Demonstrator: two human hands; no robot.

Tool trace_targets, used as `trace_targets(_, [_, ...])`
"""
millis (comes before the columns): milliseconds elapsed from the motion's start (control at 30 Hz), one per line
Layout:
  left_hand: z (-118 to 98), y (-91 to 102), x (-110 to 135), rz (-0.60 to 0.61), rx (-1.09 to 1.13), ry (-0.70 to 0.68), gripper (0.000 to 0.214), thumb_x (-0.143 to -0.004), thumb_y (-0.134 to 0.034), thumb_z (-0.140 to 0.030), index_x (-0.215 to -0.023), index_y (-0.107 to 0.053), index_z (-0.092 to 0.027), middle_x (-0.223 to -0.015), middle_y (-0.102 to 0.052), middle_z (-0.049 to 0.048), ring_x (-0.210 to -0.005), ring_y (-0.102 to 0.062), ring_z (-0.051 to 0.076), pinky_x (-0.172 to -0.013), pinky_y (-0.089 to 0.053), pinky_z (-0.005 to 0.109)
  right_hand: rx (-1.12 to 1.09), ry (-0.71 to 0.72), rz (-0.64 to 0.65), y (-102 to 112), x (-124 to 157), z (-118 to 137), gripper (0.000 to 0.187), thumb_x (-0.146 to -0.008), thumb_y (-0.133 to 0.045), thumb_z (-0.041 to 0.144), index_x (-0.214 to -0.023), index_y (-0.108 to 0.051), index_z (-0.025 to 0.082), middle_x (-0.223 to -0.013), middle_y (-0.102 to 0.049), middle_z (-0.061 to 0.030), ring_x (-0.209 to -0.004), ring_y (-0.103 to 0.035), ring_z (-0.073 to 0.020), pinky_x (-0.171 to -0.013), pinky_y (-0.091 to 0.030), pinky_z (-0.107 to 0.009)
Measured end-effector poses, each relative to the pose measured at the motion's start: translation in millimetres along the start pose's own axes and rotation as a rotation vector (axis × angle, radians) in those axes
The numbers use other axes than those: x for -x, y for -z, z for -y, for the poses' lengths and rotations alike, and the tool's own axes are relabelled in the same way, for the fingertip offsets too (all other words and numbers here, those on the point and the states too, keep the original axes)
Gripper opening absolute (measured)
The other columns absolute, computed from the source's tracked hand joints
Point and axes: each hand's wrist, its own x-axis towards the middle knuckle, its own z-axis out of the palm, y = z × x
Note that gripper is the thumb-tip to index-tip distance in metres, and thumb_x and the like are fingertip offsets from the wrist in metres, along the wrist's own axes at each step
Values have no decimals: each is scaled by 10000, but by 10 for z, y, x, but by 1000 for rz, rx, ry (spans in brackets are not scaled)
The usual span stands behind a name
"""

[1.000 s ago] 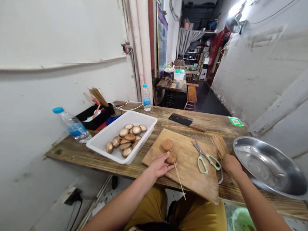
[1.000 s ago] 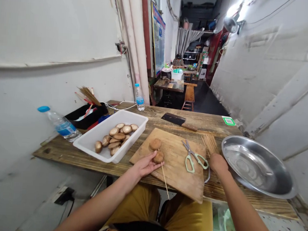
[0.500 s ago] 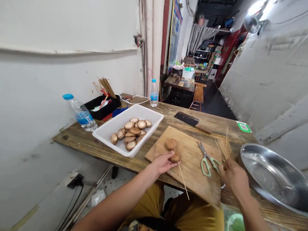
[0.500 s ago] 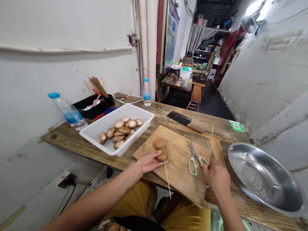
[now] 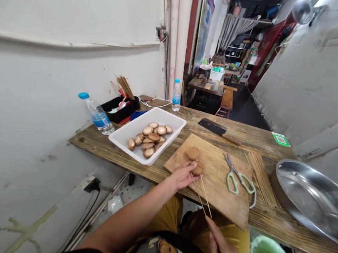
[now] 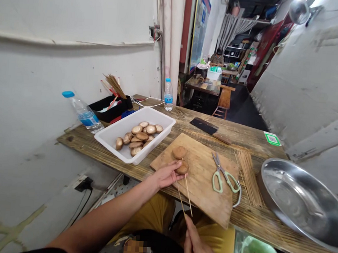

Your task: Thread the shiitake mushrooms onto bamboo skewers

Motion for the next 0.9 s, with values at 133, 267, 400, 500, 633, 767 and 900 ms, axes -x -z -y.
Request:
trace_targets(133, [-23,-31,-10,16,4,14,165,-771,-618,-163,-918,-545,-183,-892,-639,56,-799,-640,167,-749,-522,363,159,-30,-12,-51,85,-66,484,-927,-316,205,-1395,-339,84,-545,-668,-28,-370,-598,-141,-392,-476,-193])
trace_targets(267, [-31,-48,-23,24,21,41,211,-764,-631,-182,-949,-529,-189,-913,-632,67,-853,-641,205,-791,-506,459,227,-13,-13,-34,18,-49,462,-916,-320,199,-1348,-416,65,-602,-696,-50,-405,-626,-152,-397,-485,-204])
trace_targets(400, [-9,-39,-57,5,61,6,165,-787,-601,-166,-936,-531,-157,-928,-626,74,-866,-631,189,-847,-489,493,236,-23,-49,-45,-69,21,431,-914,-338,218,-1292,-498,84,-699,-727,-72,-464,-655,-156,-435,-501,-205])
trace_targets(500, [7,-35,-77,-3,93,-21,131,-809,-567,-154,-935,-530,-143,-955,-622,78,-868,-624,175,-863,-495,476,230,-41,-57,-90,-59,20,418,-926,-341,233,-1282,-514,100,-852,-738,-101,-544,-685,-158,-498,-521,-199])
trace_targets(633, [12,-32,-89,-9,123,-24,111,-838,-519,-156,-945,-522,-127,-982,-616,100,-886,-620,186,-848,-511,466,221,-65,-40,-156,4,-26,434,-941,-320,239,-1308,-476,69,-815,-738,-116,-519,-678,-153,-509,-520,-194])
trace_targets(767, [7,-28,-105,-10,141,-1,124,-846,-509,-182,-944,-515,-106,-981,-609,129,-907,-616,208,-824,-527,452,195,-112,-23,-175,15,-7,454,-948,-311,259,-1342,-427,65,-703,-727,-95,-447,-646,-140,-457,-497,-180])
trace_targets(900, [0,-31,-112,-18,144,-1,118,-846,-506,-174,-936,-513,-99,-970,-606,132,-909,-612,207,-822,-531,439,197,-124,-18,-164,0,45,457,-948,-302,260,-1340,-430,61,-690,-722,-94,-446,-645,-146,-467,-499,-187])
